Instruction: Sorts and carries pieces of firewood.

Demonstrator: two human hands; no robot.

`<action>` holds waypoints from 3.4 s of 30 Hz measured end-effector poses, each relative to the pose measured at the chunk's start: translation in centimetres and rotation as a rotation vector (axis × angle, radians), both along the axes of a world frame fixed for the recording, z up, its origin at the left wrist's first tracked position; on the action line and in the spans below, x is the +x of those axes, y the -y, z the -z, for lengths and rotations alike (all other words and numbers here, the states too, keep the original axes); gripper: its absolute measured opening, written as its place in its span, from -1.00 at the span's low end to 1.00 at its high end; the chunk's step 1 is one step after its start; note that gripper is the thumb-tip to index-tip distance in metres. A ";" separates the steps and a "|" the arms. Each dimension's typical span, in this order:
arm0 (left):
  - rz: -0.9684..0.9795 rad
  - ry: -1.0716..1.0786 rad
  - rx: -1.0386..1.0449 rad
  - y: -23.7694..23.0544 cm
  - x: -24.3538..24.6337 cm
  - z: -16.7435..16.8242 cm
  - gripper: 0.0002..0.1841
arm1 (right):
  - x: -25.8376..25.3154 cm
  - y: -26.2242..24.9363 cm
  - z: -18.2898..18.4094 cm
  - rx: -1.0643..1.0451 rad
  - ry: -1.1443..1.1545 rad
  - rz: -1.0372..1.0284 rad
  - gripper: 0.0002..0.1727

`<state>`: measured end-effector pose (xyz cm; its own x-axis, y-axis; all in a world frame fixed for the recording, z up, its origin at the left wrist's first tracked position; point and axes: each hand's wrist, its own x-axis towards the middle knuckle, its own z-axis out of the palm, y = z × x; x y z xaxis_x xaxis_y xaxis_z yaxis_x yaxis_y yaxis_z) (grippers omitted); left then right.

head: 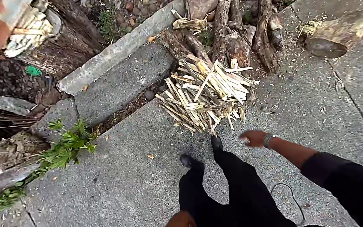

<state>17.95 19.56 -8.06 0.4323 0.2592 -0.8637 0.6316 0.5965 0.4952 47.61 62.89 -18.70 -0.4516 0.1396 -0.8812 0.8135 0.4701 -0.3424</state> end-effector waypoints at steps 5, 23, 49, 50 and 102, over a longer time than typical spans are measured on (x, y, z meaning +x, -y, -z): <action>-0.512 -0.383 0.187 -7.6 -7.1 17.9 -0.61 | -9.1 -8.0 16.6 0.348 0.025 0.500 -0.15; -0.668 -0.691 1.006 -50.0 -6.0 49.1 -0.12 | -17.2 -8.2 41.3 0.637 -0.139 0.680 -0.19; -1.745 -0.714 0.272 -2.8 -21.8 60.1 -0.18 | -38.3 25.9 44.8 -0.452 -0.381 0.363 -0.22; -1.726 -0.741 0.259 -2.0 -21.6 61.2 -0.20 | -38.3 27.3 46.1 -0.462 -0.347 0.236 -0.15; -1.374 -0.711 0.305 15.6 -20.3 40.7 -0.52 | -36.5 4.8 36.3 -0.197 -0.556 0.391 -0.29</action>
